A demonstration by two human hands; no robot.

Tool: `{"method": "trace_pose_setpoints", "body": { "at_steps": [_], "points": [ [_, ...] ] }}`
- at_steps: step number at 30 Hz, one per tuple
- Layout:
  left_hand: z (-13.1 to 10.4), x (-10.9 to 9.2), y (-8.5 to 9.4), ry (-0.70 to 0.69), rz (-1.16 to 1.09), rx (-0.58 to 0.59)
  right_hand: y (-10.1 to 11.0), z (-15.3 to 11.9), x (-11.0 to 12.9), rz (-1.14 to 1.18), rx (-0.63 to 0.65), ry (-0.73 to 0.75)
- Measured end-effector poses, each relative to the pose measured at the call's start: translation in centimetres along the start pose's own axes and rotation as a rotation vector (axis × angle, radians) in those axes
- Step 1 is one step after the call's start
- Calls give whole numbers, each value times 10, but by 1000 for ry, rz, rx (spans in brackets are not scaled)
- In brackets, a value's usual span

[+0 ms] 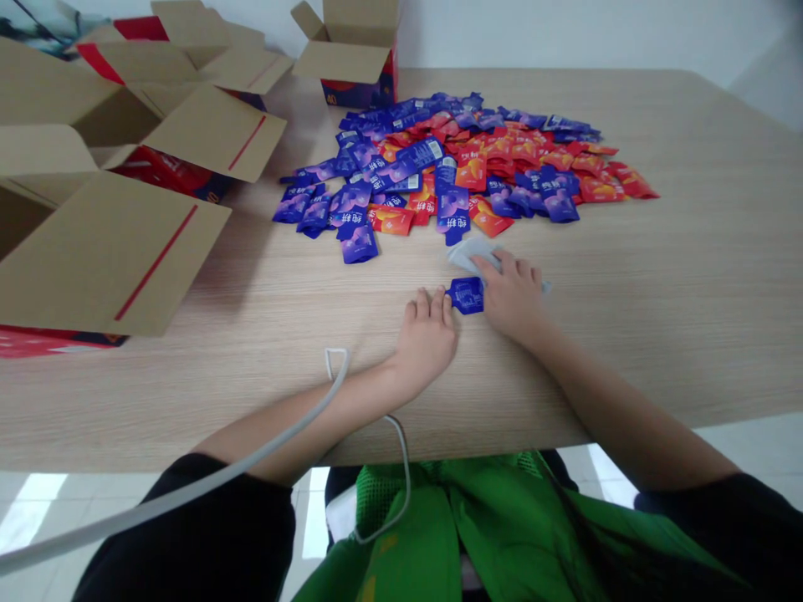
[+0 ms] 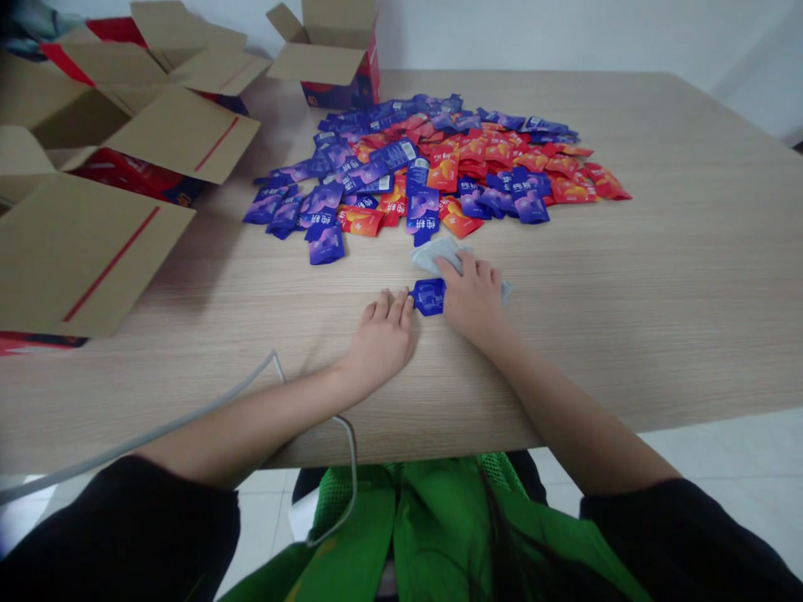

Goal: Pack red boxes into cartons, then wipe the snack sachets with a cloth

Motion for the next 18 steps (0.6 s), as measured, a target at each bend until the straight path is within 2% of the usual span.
{"method": "trace_pose_setpoints", "body": {
  "at_steps": [5, 9, 13, 15, 18],
  "points": [
    [0, 0, -1, 4, -3, 11, -14, -7, -51, -31, 61, -120],
    [0, 1, -1, 10, -6, 8, -12, -3, -64, 9, 102, -117],
    [0, 0, -2, -4, 2, -6, 9, 9, -45, 148, -9, -117],
    [0, 1, -2, -7, 7, -14, 20, 12, -21, 193, -58, -69],
    [1, 1, -2, -4, 7, -28, 27, 12, 20, 180, -55, 48]
  ]
}}
Point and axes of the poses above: each hand's wrist, its own z-axis towards the middle knuckle, its own y-axis out of the back of the hand, x = y × z, the point moved 6 cm from there along z, towards the middle knuckle, and after that the axes turned 9 degrees about -z, right-handed, at the moved point
